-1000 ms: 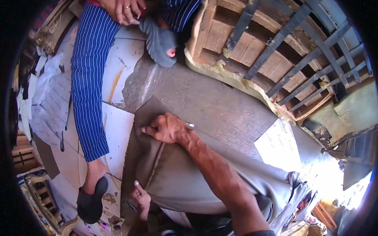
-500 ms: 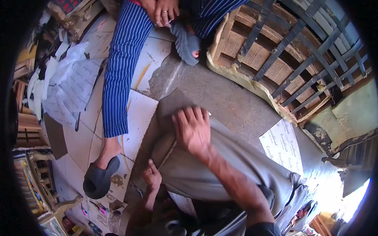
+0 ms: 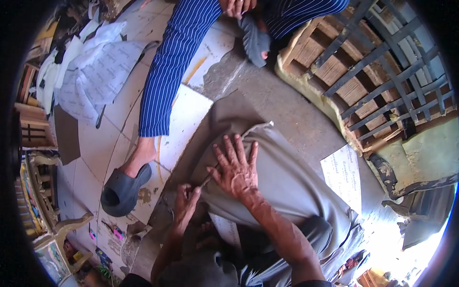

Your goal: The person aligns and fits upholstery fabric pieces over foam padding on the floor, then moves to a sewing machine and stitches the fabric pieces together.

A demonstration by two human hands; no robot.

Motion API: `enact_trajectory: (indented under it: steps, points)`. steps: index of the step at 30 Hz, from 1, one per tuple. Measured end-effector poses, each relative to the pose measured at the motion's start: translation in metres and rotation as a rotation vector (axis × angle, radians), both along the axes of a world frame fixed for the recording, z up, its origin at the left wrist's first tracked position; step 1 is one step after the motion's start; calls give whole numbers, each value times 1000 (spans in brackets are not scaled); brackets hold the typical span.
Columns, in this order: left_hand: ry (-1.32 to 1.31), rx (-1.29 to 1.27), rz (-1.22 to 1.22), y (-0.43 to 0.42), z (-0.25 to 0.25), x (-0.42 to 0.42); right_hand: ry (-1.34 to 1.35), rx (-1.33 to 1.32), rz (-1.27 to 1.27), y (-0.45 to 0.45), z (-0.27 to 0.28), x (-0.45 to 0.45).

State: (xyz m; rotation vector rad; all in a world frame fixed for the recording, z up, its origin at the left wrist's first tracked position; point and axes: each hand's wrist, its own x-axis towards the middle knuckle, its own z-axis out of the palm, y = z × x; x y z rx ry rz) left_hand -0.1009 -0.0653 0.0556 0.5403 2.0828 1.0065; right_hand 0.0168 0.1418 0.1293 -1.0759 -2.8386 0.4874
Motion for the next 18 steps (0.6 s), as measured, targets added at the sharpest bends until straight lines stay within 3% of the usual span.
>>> enact_trajectory:
  steps: [5,7,8,10,11,12,15,17,18]
  points:
    - [-350,-27,52,25,38,-15,-20,44,-2,5,-4,3]
    - [-615,174,95,19,51,-20,-13,50,-14,-1,2,-1]
    - [-625,201,85,25,48,-10,-21,78,-16,3,4,5]
    - [-537,103,163,21,43,-9,-7,50,-20,0,1,0]
    - [-253,-80,-40,20,35,-6,-20,23,-15,2,2,-1]
    - [-490,-8,59,14,11,-1,-16,72,-18,9,4,-2]
    - [-474,-49,-54,23,18,-16,-109,12,17,2,5,1]
    - [-118,-277,-236,25,26,-22,-98,16,21,1,2,0]
    - [-122,-274,-223,28,31,-28,-93,15,8,1,0,0]
